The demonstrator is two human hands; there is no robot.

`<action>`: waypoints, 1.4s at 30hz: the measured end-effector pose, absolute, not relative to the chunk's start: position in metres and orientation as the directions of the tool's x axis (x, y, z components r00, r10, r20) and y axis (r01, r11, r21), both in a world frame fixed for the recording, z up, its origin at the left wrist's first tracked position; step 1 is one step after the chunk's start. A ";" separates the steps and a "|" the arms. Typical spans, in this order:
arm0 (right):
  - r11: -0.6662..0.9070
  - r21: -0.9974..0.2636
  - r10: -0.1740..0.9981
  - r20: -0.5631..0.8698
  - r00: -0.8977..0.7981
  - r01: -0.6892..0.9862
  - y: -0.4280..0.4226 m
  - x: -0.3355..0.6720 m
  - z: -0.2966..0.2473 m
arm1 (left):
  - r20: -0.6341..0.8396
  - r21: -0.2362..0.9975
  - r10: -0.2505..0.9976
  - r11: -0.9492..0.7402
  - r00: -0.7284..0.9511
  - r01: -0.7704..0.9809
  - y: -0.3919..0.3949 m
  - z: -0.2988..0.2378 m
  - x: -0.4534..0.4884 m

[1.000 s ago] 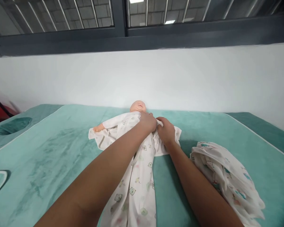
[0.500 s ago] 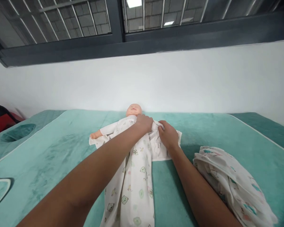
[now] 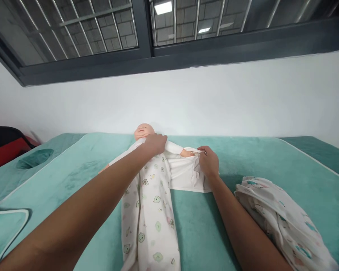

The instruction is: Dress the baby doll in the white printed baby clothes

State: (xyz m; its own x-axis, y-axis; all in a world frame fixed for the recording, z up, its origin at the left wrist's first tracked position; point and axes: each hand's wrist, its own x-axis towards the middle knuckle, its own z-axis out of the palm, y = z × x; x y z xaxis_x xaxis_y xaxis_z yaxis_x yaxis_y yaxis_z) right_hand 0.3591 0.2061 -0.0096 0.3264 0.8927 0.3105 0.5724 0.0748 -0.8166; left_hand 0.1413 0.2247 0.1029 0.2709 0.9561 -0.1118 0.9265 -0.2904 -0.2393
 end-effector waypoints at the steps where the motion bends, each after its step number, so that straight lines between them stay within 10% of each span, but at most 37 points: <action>1: 0.076 -0.845 0.895 0.292 0.338 0.529 0.208 0.360 -0.011 | -0.110 -0.239 0.957 -0.286 0.267 0.928 0.224 0.103 0.139; 22: 0.175 -0.899 0.916 0.000 0.401 -0.401 0.213 0.358 0.000 | -0.080 -0.143 0.969 -0.245 0.235 0.959 0.224 0.085 0.177; 29: 0.212 -0.953 0.904 0.108 0.415 -0.214 0.213 0.354 0.000 | -0.010 -0.050 0.956 -0.295 0.295 0.954 0.220 0.071 0.194; 33: 0.299 -0.924 0.831 0.376 0.410 0.241 0.210 0.354 -0.004 | 0.258 0.185 0.927 -0.325 0.273 0.928 0.190 0.071 0.159; 36: 0.439 -0.728 0.784 0.597 0.171 0.526 0.200 0.343 -0.001 | 0.461 0.508 0.887 -0.257 -0.008 0.822 0.167 0.058 0.114; 42: 0.647 -0.551 0.760 0.525 -0.384 0.527 0.188 0.316 -0.008 | 0.275 0.895 0.923 -0.144 -0.269 0.422 0.147 0.008 0.054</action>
State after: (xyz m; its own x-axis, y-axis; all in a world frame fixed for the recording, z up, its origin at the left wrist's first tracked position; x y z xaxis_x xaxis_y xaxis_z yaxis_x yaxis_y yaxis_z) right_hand 0.3164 0.1883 -0.0082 -0.3840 0.7597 0.5249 0.5269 0.6471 -0.5510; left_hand 0.0544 0.1473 0.0084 -0.2692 0.9229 0.2753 0.4224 -0.1437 0.8949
